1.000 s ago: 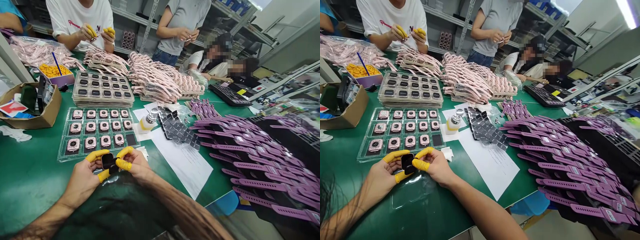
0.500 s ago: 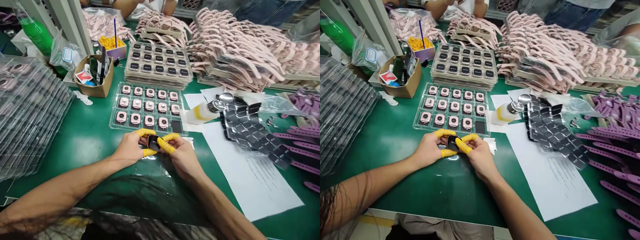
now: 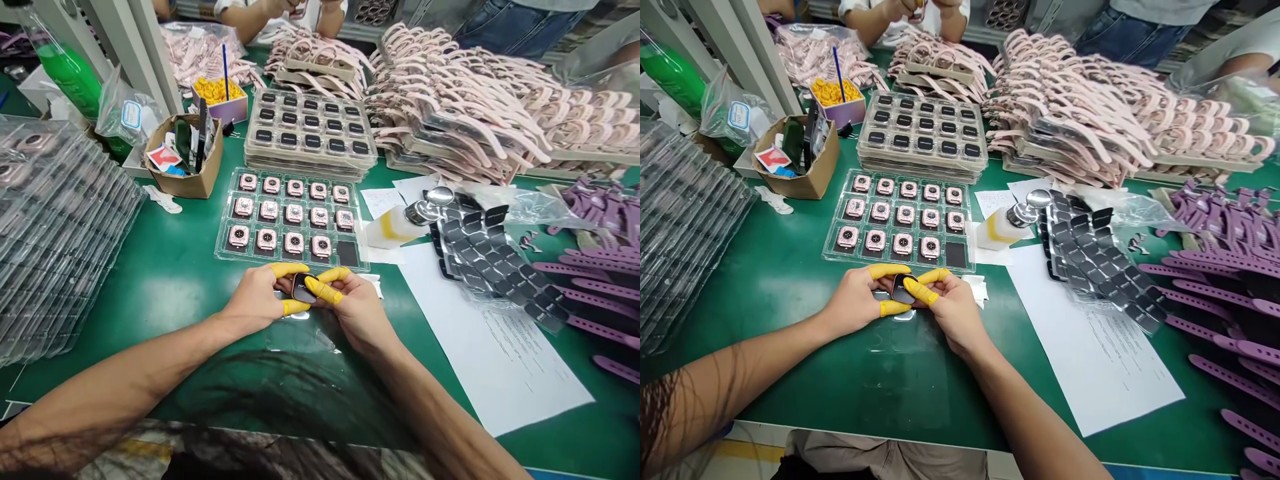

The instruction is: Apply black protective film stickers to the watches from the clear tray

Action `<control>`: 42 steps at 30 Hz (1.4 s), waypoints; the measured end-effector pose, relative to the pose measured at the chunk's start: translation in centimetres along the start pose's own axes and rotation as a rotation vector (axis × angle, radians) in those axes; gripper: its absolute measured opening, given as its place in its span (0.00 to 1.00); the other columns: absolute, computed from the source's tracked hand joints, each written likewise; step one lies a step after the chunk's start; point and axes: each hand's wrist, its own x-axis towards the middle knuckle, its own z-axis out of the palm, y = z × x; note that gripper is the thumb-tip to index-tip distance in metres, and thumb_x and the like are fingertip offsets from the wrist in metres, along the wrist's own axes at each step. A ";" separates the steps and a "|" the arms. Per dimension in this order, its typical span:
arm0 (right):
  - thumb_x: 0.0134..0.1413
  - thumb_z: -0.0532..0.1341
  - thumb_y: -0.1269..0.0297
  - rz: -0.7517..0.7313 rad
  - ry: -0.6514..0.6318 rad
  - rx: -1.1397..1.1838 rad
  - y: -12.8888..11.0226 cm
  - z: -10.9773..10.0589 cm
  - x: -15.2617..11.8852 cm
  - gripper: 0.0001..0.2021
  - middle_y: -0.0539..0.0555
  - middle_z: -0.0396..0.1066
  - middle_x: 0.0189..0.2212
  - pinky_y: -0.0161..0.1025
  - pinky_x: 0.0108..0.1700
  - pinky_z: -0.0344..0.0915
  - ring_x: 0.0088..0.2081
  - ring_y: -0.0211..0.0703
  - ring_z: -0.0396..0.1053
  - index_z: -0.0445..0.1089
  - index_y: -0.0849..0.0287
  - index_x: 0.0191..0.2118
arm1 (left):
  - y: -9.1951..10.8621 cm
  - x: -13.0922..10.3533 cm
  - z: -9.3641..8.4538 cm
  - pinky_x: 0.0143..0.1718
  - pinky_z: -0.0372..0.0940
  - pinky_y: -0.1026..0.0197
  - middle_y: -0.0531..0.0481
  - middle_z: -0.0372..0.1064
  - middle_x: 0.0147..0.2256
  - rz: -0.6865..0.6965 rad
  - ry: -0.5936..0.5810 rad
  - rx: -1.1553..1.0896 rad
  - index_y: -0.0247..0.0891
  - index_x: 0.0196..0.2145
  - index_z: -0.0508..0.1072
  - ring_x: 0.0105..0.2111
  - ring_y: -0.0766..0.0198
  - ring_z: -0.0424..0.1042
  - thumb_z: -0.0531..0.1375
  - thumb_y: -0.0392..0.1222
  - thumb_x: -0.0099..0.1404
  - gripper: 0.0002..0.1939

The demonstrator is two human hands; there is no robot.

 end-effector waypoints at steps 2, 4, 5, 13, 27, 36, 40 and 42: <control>0.20 0.86 0.53 0.000 0.007 0.004 0.0 0.1 0.0 0.26 0.50 0.79 0.24 0.36 0.33 0.78 0.28 0.41 0.77 0.77 0.57 0.27 | 0.1 0.0 0.0 0.46 0.79 0.59 0.48 0.83 0.41 0.004 0.000 0.000 0.36 0.54 0.82 0.36 0.62 0.80 0.76 0.36 0.52 0.29; 0.20 0.86 0.53 -0.007 0.014 0.004 0.0 0.1 0.0 0.26 0.50 0.79 0.24 0.36 0.33 0.78 0.28 0.41 0.77 0.77 0.57 0.27 | 0.1 -0.1 0.0 0.46 0.78 0.58 0.47 0.83 0.42 0.012 -0.001 -0.001 0.37 0.53 0.82 0.36 0.62 0.80 0.76 0.35 0.52 0.29; 0.20 0.86 0.54 -0.012 0.018 0.003 0.0 0.1 0.0 0.26 0.50 0.79 0.24 0.36 0.33 0.78 0.27 0.40 0.76 0.77 0.58 0.27 | 0.2 -0.1 0.0 0.46 0.78 0.58 0.47 0.83 0.42 0.015 -0.002 -0.001 0.37 0.53 0.82 0.37 0.62 0.81 0.75 0.35 0.52 0.29; 0.20 0.86 0.55 -0.020 0.015 -0.002 0.2 0.1 0.0 0.25 0.49 0.78 0.23 0.36 0.32 0.76 0.26 0.39 0.75 0.77 0.58 0.28 | 0.2 0.0 0.0 0.46 0.78 0.58 0.45 0.84 0.43 0.008 0.009 0.012 0.37 0.53 0.82 0.37 0.60 0.81 0.75 0.36 0.52 0.28; 0.22 0.81 0.65 -0.166 -0.023 0.077 2.3 0.2 2.4 0.30 0.34 0.68 0.19 0.37 0.24 0.70 0.19 0.37 0.68 0.71 0.43 0.36 | 0.9 0.3 -0.6 0.45 0.80 0.50 0.53 0.83 0.34 -0.075 0.022 0.114 0.46 0.46 0.82 0.36 0.52 0.83 0.73 0.45 0.51 0.22; 0.28 0.80 0.63 -0.244 -0.040 0.069 4.0 -0.2 3.0 0.24 0.40 0.72 0.25 0.39 0.24 0.70 0.22 0.40 0.71 0.75 0.42 0.36 | 0.8 0.3 -0.3 0.47 0.80 0.47 0.52 0.83 0.35 -0.084 0.025 0.070 0.47 0.45 0.81 0.37 0.51 0.83 0.74 0.48 0.52 0.21; 0.30 0.80 0.61 -0.223 -0.013 0.068 3.6 -0.2 2.2 0.22 0.42 0.73 0.29 0.39 0.27 0.72 0.24 0.40 0.73 0.77 0.44 0.37 | 0.7 0.0 -0.1 0.46 0.80 0.48 0.51 0.83 0.36 -0.065 0.031 0.063 0.46 0.46 0.82 0.36 0.52 0.82 0.73 0.45 0.51 0.22; 0.30 0.81 0.61 -0.203 -0.009 0.069 2.9 -0.2 1.7 0.23 0.44 0.74 0.31 0.40 0.30 0.73 0.26 0.40 0.74 0.78 0.44 0.38 | 0.7 -0.1 0.0 0.44 0.79 0.51 0.50 0.82 0.35 -0.063 0.042 0.058 0.44 0.47 0.81 0.35 0.54 0.82 0.73 0.43 0.51 0.23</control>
